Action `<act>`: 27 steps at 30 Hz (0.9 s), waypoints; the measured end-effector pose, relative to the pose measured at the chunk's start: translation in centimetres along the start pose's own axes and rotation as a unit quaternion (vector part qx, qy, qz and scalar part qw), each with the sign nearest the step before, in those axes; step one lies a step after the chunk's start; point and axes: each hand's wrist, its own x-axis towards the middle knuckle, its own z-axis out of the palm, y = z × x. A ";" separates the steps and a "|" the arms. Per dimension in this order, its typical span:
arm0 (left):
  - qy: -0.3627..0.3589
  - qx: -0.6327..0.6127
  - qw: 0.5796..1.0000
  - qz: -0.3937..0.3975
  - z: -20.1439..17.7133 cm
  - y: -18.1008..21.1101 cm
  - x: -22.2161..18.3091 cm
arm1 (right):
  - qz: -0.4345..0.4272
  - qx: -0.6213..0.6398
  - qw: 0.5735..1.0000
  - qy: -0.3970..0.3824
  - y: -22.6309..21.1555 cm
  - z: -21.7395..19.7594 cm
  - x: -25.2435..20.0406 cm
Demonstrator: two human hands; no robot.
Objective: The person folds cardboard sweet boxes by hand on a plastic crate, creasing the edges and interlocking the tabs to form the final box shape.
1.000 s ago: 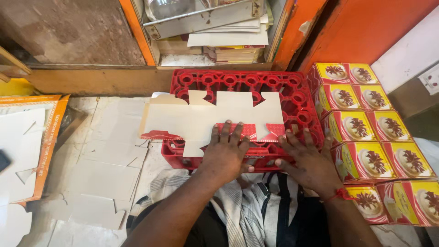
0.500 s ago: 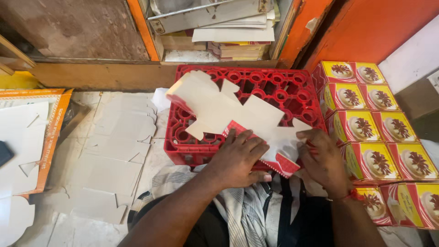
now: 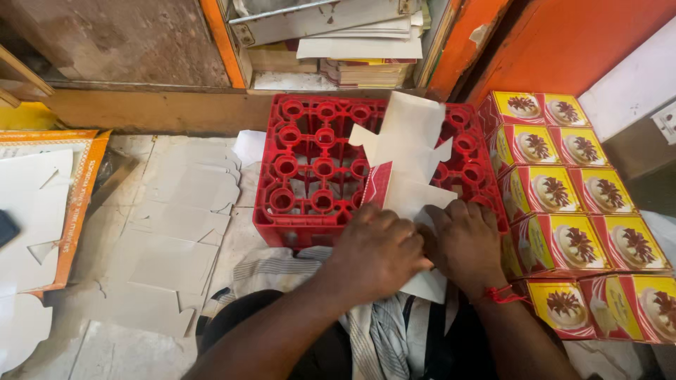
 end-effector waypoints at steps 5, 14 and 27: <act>-0.071 0.001 0.996 -0.054 0.6 3.6 0.2 | -0.003 0.010 1.000 -0.010 -0.1 0.9 -0.1; -0.138 0.050 0.979 -0.140 -1.0 -0.4 0.7 | -0.078 0.222 0.972 -0.016 3.4 1.3 -0.3; -0.074 0.068 0.988 -0.121 1.6 -2.5 0.0 | -0.159 0.122 0.980 0.021 1.5 1.2 1.0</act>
